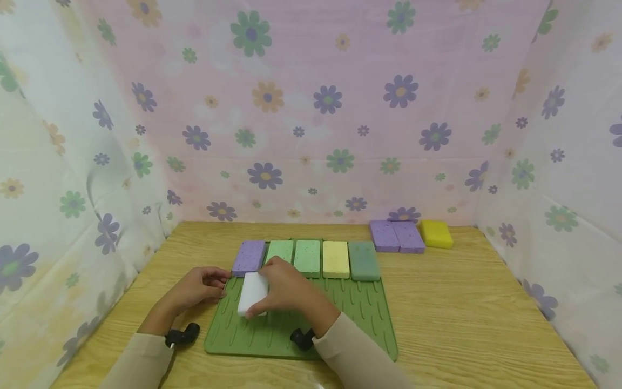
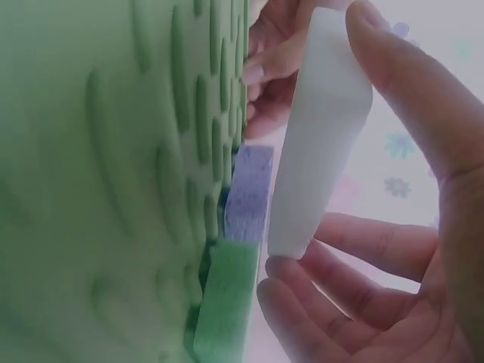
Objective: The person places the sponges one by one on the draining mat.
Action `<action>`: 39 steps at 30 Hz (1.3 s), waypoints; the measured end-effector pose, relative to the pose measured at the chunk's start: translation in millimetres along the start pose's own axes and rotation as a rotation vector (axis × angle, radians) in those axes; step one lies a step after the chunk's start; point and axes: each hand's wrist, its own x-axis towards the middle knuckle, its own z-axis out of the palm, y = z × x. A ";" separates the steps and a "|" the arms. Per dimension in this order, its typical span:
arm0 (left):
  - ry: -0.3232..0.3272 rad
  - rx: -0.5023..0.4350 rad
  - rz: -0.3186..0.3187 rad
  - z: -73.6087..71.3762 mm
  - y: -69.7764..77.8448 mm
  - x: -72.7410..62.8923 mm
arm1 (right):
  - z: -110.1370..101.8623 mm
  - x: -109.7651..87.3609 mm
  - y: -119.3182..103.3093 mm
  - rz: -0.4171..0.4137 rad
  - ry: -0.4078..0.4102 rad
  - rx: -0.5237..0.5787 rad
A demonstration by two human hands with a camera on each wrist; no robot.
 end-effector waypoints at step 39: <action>-0.021 0.063 0.024 -2.1 -2.0 0.3 | 42.3 19.9 -25.2 0.092 -0.031 0.010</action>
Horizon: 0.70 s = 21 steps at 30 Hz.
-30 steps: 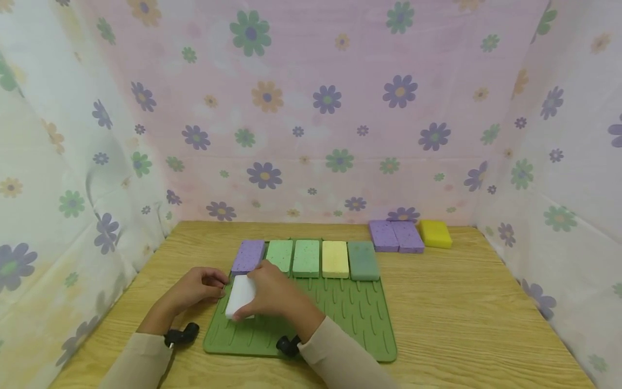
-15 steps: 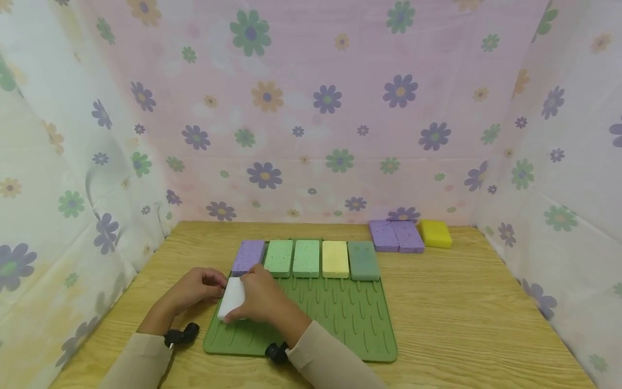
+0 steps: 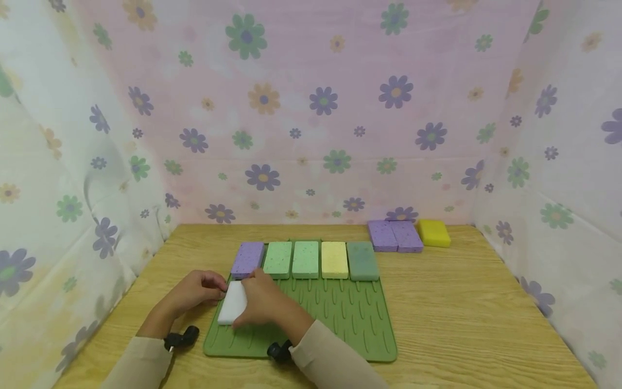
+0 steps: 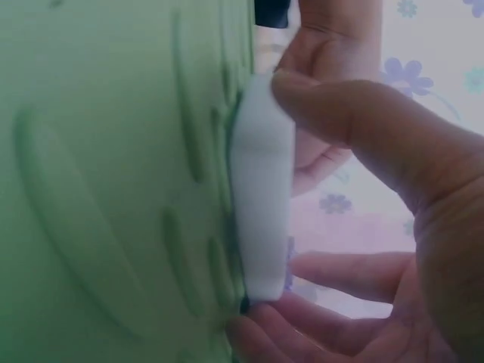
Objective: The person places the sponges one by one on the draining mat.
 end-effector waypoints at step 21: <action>0.009 -0.006 0.002 0.9 1.2 -2.5 | -5.6 0.9 -0.8 0.005 -0.046 0.007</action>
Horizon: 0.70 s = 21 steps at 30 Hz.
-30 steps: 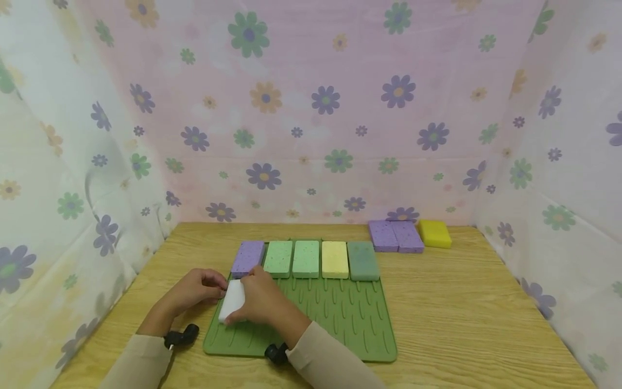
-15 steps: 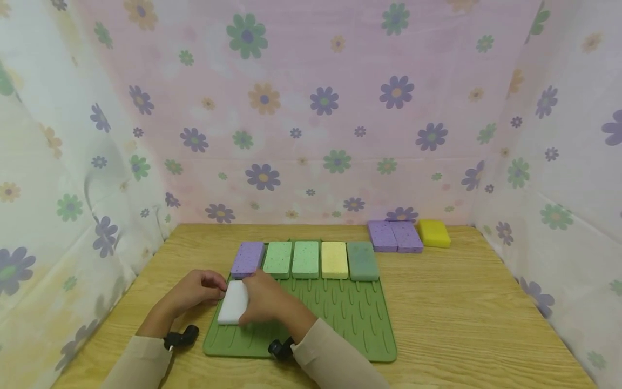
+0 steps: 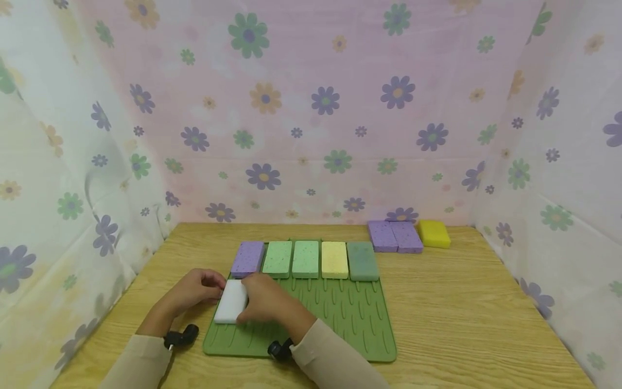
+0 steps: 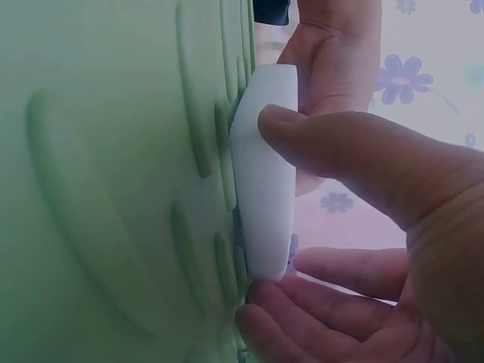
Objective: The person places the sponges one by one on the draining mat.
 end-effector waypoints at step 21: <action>0.007 -0.006 0.001 0.2 0.8 -0.9 | -6.9 -7.9 2.1 -0.004 0.000 0.014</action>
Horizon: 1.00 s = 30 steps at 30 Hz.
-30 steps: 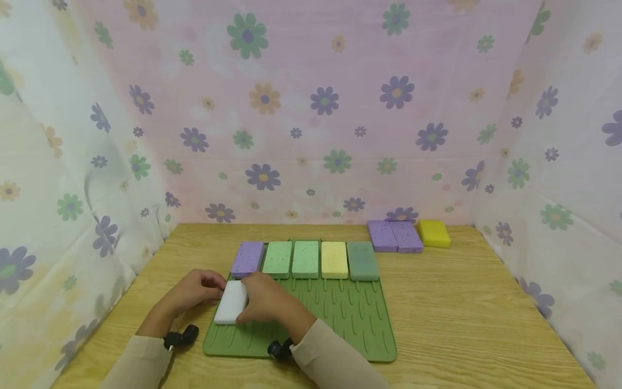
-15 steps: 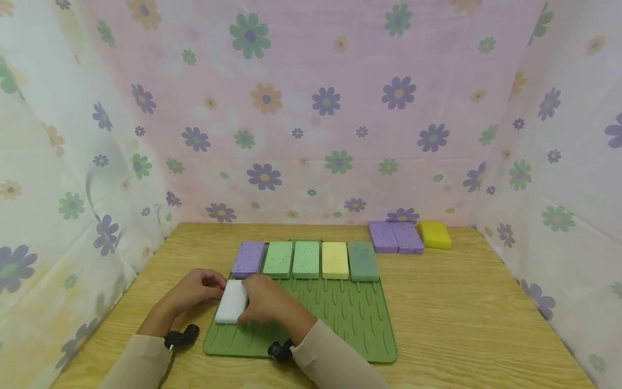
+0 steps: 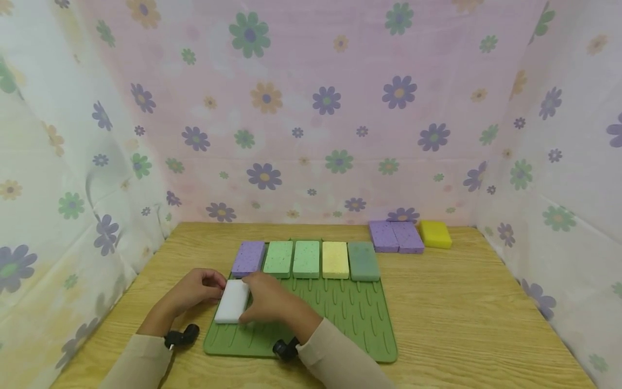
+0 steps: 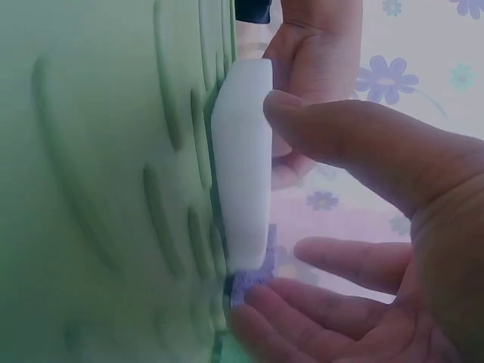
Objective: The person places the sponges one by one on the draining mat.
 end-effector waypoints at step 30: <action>-0.005 -0.035 0.022 -1.2 -4.3 1.5 | -89.7 -63.6 95.4 -0.081 0.241 0.032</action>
